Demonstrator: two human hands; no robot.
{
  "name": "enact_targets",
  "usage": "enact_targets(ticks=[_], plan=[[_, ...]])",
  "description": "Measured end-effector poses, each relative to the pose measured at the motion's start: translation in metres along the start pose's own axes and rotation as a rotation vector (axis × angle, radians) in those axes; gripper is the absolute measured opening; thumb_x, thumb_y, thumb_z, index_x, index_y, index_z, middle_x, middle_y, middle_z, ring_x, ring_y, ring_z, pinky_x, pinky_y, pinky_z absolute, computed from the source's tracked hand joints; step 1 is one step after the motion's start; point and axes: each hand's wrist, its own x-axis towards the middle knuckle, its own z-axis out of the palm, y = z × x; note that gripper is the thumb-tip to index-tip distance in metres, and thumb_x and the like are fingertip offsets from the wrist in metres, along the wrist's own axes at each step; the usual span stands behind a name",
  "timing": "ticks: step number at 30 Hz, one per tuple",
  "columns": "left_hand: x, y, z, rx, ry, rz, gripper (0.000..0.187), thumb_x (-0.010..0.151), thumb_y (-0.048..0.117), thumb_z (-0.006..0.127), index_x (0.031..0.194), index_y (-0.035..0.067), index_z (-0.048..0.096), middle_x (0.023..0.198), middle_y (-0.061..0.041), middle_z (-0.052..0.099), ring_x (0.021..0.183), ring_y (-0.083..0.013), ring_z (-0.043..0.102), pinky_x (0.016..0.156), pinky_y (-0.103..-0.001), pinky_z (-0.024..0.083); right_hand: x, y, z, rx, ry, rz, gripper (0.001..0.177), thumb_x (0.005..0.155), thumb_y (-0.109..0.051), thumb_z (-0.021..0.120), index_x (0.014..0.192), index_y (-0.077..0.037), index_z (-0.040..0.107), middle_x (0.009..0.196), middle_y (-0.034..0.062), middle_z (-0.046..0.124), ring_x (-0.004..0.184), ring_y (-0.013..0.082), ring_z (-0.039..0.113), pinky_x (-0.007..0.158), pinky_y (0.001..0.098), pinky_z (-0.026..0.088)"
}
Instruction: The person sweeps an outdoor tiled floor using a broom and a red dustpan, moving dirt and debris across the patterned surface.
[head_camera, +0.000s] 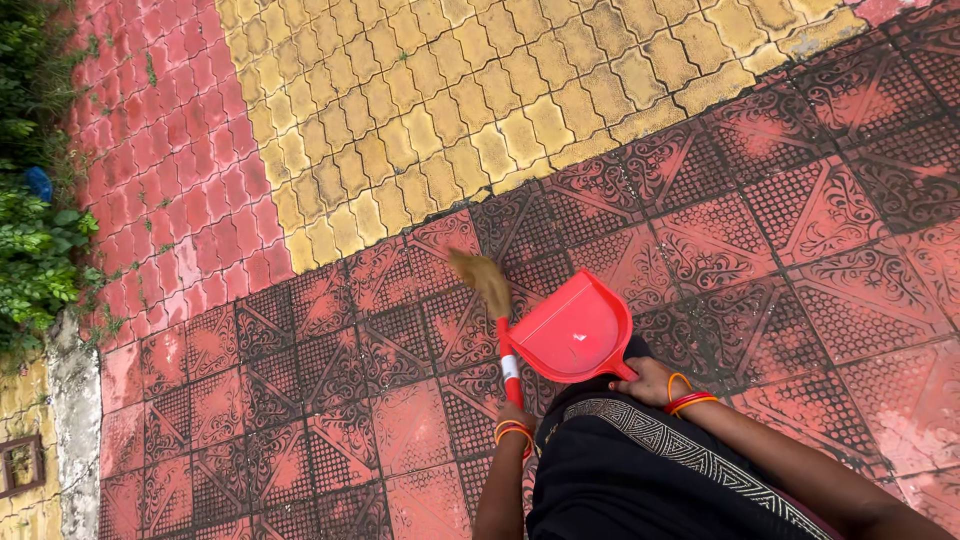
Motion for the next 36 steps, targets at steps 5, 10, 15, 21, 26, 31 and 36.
enact_targets(ticks=[5,10,15,21,26,31,36], plan=[[0.01,0.071,0.037,0.251,-0.136,0.296,0.046,0.08,0.021,0.077,0.119,-0.001,0.066,0.119,-0.026,0.068,0.111,-0.0412,0.068,0.094,-0.048,0.056,-0.004,0.0,-0.021,0.055,-0.017,0.048,0.05,0.08,-0.04,0.077,0.115,-0.006,0.073,0.083,0.0167,0.076,0.076,0.0268,0.075,0.076,0.041,0.058],[0.022,0.09,0.033,0.338,-0.103,0.382,0.043,0.081,0.023,0.076,0.117,0.0,0.069,0.123,-0.025,0.067,0.115,-0.0415,0.066,0.098,-0.048,0.054,-0.003,0.0,-0.033,0.079,-0.014,0.031,0.051,0.08,-0.04,0.08,0.117,-0.005,0.073,0.081,0.0137,0.076,0.071,0.0226,0.074,0.072,0.0387,0.057],[0.011,0.046,0.005,0.291,-0.033,0.027,0.046,0.083,0.03,0.075,0.119,0.004,0.07,0.122,-0.021,0.069,0.115,-0.0363,0.069,0.099,-0.045,0.055,0.004,0.007,-0.041,0.097,-0.033,0.035,0.05,0.08,-0.038,0.079,0.117,-0.005,0.073,0.078,0.0143,0.075,0.069,0.0224,0.073,0.07,0.0385,0.057],[-0.011,-0.017,-0.051,0.087,0.192,-0.374,0.049,0.083,0.043,0.074,0.118,0.009,0.073,0.117,-0.015,0.074,0.11,-0.0307,0.073,0.097,-0.043,0.057,0.014,0.006,-0.052,0.118,-0.021,0.093,0.052,0.081,-0.04,0.079,0.121,-0.008,0.07,0.08,0.0115,0.075,0.072,0.0214,0.072,0.072,0.0382,0.056],[0.02,-0.035,-0.114,-0.354,0.259,-0.492,0.04,0.082,0.023,0.069,0.11,-0.006,0.074,0.102,-0.024,0.084,0.089,-0.0326,0.085,0.075,-0.043,0.067,0.047,0.007,-0.049,0.13,0.05,0.076,0.051,0.08,-0.039,0.079,0.118,-0.005,0.073,0.087,0.0147,0.077,0.078,0.0236,0.075,0.077,0.0382,0.057],[0.065,-0.025,-0.147,-0.412,0.197,-0.405,0.04,0.082,0.022,0.073,0.11,-0.006,0.073,0.103,-0.023,0.081,0.091,-0.0336,0.082,0.077,-0.045,0.064,0.083,-0.012,-0.056,0.155,0.138,0.028,0.054,0.078,-0.04,0.08,0.117,-0.004,0.074,0.097,0.0164,0.079,0.09,0.0254,0.077,0.085,0.038,0.058],[0.104,-0.007,-0.134,-0.168,0.063,-0.24,0.04,0.082,0.023,0.075,0.112,-0.004,0.071,0.105,-0.023,0.078,0.094,-0.0339,0.079,0.08,-0.045,0.063,0.117,-0.054,-0.05,0.16,0.285,-0.006,0.076,0.08,-0.04,0.089,0.13,0.006,0.056,0.113,0.0227,0.07,0.103,0.027,0.07,0.092,0.0373,0.053]])
